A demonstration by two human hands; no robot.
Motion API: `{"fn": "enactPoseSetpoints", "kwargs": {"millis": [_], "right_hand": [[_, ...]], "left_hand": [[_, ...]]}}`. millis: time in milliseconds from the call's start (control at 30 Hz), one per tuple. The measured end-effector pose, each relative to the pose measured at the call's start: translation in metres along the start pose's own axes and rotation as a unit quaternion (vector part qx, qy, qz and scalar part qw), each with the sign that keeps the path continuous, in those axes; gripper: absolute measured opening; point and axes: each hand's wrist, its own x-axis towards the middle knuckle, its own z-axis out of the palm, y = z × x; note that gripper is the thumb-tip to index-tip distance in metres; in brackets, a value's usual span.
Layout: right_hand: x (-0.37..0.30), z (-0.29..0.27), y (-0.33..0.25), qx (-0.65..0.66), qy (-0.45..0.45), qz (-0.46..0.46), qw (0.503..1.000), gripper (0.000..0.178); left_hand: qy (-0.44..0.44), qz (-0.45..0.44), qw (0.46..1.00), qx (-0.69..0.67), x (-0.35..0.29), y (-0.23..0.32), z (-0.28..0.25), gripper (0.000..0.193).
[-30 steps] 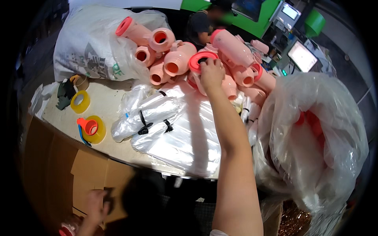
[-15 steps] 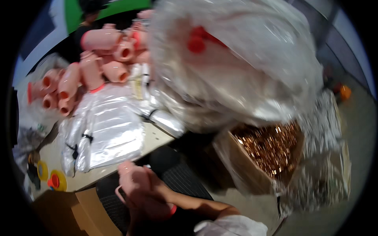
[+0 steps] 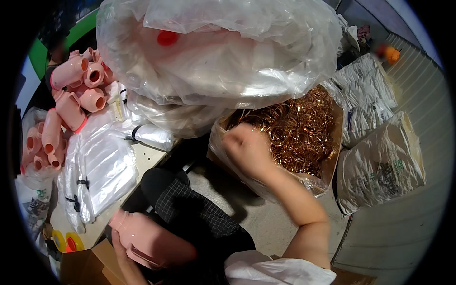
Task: The person assembles pink plastic pitchers by inserting a copper-colored coil into the body and screwing on a red lid. The person then places the assembled pitchers into a cardboard box.
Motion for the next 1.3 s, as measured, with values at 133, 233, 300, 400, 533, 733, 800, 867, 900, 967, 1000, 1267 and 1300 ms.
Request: {"fn": "enactPoseSetpoints", "kwargs": {"millis": [133,233,300,400,533,733,800,867,900,967,1000,1267,1300], "right_hand": [[0.069,-0.018,0.111,-0.355,-0.023,-0.097,0.93,0.016],[0.078,-0.002,0.183,-0.409,0.017,-0.171,0.896,0.018],[0.067,-0.008,0.163,-0.364,-0.04,-0.096,0.926,0.019],[0.038,-0.036,0.094,-0.307,-0.064,-0.139,0.939,0.013],[0.009,-0.028,0.007,-0.219,0.009,-0.275,0.936,0.007],[-0.013,0.113,-0.084,0.667,-0.168,0.091,0.72,0.027],[-0.024,0.178,-0.12,0.653,-0.329,0.154,0.664,0.024],[-0.047,0.219,-0.154,0.549,-0.365,0.115,0.743,0.02],[-0.055,0.225,-0.165,0.503,-0.344,0.072,0.79,0.02],[-0.063,0.227,-0.173,0.461,-0.333,0.059,0.82,0.021],[-0.067,0.232,-0.171,0.483,-0.332,0.079,0.807,0.021],[-0.104,0.216,-0.147,0.496,-0.347,0.075,0.792,0.034],[-0.108,0.213,-0.147,0.477,-0.345,0.083,0.804,0.038]], "left_hand": [[0.026,0.015,0.997,0.07,-0.004,0.02,0.03,0.073],[0.021,0.012,0.997,0.073,0.006,0.017,0.04,0.073],[0.031,0.018,0.996,0.08,-0.001,0.021,0.045,0.073],[0.046,0.008,0.997,0.063,-0.01,0.015,0.024,0.067],[0.036,0.04,0.997,0.057,-0.002,0.026,0.049,0.079],[-0.012,0.03,0.999,0.03,0.016,0.028,0.063,0.081],[-0.039,0.062,0.996,-0.048,0.008,0.039,0.066,0.081],[0.003,0.076,0.997,-0.029,-0.001,0.041,0.059,0.074],[0.044,0.066,0.996,0.046,-0.004,0.041,0.057,0.077],[0.025,0.077,0.996,-0.028,-0.013,0.032,0.049,0.06],[0.055,0.066,0.995,-0.053,-0.014,0.03,0.052,0.054],[0.108,0.081,0.991,-0.012,-0.029,0.016,0.059,0.042],[0.113,0.093,0.989,0.034,-0.031,0.016,0.061,0.044]]}}
